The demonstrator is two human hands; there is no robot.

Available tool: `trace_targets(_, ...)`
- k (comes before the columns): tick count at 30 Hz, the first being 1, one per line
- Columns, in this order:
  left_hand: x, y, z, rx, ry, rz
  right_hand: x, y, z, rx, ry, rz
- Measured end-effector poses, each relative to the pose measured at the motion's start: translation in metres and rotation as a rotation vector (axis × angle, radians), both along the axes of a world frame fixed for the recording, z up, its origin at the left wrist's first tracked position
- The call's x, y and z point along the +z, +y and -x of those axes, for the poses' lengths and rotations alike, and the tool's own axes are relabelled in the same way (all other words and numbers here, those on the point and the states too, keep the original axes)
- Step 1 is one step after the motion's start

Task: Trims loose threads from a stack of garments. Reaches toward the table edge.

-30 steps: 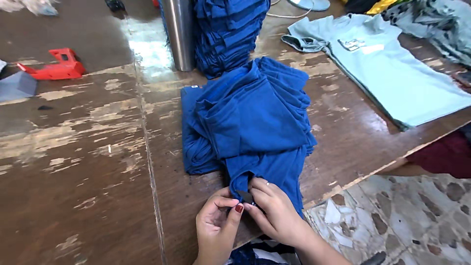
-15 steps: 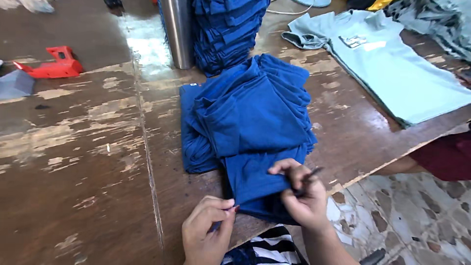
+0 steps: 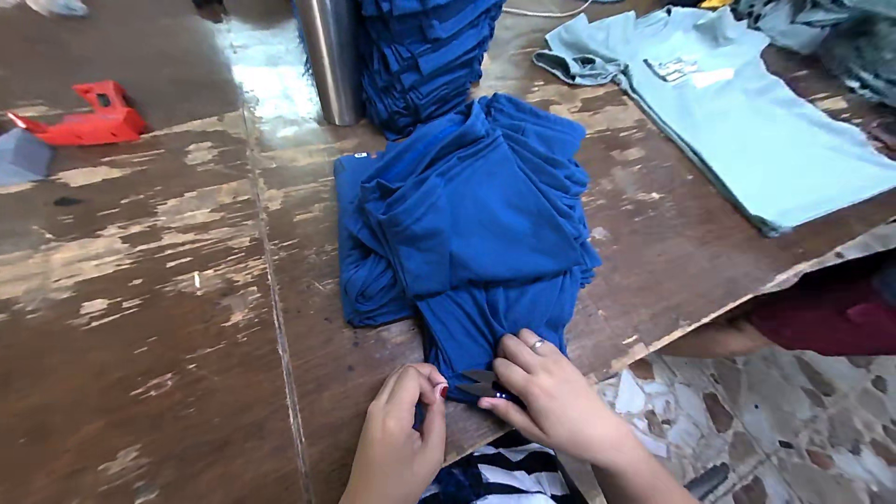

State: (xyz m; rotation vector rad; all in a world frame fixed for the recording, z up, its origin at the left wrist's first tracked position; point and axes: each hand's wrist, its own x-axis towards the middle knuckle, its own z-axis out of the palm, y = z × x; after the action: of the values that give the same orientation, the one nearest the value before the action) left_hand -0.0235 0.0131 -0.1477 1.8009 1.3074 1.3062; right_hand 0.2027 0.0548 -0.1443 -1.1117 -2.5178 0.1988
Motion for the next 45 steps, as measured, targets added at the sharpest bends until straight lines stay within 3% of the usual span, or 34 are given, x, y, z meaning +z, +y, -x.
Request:
trace_targets(12,0.003,0.003,0.005,-0.079,-0.072,0.003,-0.005,-0.002,0.01,-0.06,-0.026,-0.074)
trace_targets(14,0.009,0.002,0.014,-0.264,-0.079,0.02,-0.004,0.0,0.008,-0.047,0.003,-0.046)
trace_targets(17,0.028,0.0,0.036,-0.813,-0.072,0.201,-0.001,0.003,-0.003,0.006,0.16,0.11)
trace_targets(18,0.033,0.001,0.039,-0.898,-0.066,0.229,0.001,0.004,-0.007,0.033,0.226,0.171)
trace_targets(20,0.037,-0.001,0.038,-0.771,-0.007,0.182,0.003,0.004,-0.014,0.08,0.363,0.26)
trace_targets(23,0.031,0.004,0.014,-0.235,0.215,0.026,0.006,-0.001,-0.013,0.132,0.551,0.303)
trace_targets(25,0.02,0.014,-0.006,0.016,0.341,-0.014,0.01,-0.002,-0.008,0.164,0.614,0.257)
trace_targets(27,0.019,0.024,-0.014,0.134,0.259,-0.001,0.016,0.004,-0.01,0.127,0.553,0.101)
trace_targets(31,0.05,0.037,0.001,0.037,-0.183,0.06,0.046,0.029,-0.048,-0.083,0.485,-0.105)
trace_targets(36,0.067,0.048,-0.004,-0.088,-0.513,0.123,0.076,0.02,-0.029,0.009,0.998,-0.199)
trace_targets(39,0.068,0.046,-0.007,-0.017,-0.386,-0.024,0.071,0.019,-0.021,0.083,1.085,-0.091)
trace_targets(42,0.055,0.037,-0.01,-0.044,-0.299,-0.077,0.046,0.018,-0.03,0.151,0.742,0.124)
trace_targets(45,0.036,0.029,-0.02,-0.098,0.097,0.041,0.017,0.015,-0.039,0.121,0.432,0.222)
